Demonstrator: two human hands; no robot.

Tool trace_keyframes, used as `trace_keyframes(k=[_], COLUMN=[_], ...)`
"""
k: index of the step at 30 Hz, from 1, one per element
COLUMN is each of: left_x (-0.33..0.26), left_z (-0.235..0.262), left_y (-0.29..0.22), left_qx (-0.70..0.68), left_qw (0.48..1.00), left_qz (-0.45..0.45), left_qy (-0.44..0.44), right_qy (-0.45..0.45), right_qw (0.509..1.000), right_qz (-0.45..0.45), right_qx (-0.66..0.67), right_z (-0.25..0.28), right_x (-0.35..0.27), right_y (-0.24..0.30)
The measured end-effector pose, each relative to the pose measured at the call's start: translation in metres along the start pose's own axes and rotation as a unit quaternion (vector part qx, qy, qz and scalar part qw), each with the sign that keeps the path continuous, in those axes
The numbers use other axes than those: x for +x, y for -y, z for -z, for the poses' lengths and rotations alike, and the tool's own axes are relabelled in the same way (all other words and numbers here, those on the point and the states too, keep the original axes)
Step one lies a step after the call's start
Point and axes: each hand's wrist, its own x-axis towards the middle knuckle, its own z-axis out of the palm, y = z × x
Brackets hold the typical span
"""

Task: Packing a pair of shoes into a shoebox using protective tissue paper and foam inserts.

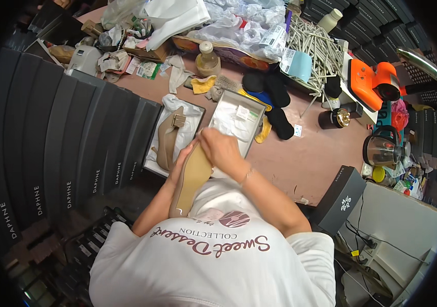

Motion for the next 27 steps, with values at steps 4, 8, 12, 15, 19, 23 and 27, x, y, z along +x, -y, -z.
trace_keyframes(k=[4, 8, 12, 15, 19, 23, 27], left_x=[-0.003, -0.007, -0.003, -0.008, -0.001, 0.003, 0.002], left_z=[-0.008, -0.001, -0.008, -0.004, -0.007, -0.003, -0.018], left_y=[-0.003, 0.003, -0.004, 0.011, 0.0, 0.012, 0.0], left_qx=[-0.057, -0.036, -0.079, -0.161, -0.102, -0.127, -0.108], left_qw=[0.996, 0.999, 0.996, 0.985, 0.994, 0.991, 0.993], left_qz=[-0.019, 0.008, -0.009, 0.044, -0.005, 0.031, 0.017], left_qy=[-0.07, 0.013, -0.043, -0.042, 0.03, 0.035, 0.034], right_qy=[-0.01, -0.011, -0.034, -0.111, -0.018, -0.117, -0.003], right_qw=[1.0, 0.998, 0.997, 0.993, 0.999, 0.991, 0.999], right_qz=[0.021, -0.041, 0.064, -0.03, 0.01, -0.03, 0.032], right_qx=[-0.003, -0.04, -0.026, -0.037, -0.04, -0.059, -0.041], right_z=[-0.004, -0.005, -0.01, -0.006, 0.002, 0.008, 0.014], right_x=[0.011, 0.015, 0.014, 0.025, -0.014, -0.005, -0.024], right_y=[-0.006, -0.009, 0.002, -0.048, -0.016, -0.05, -0.009])
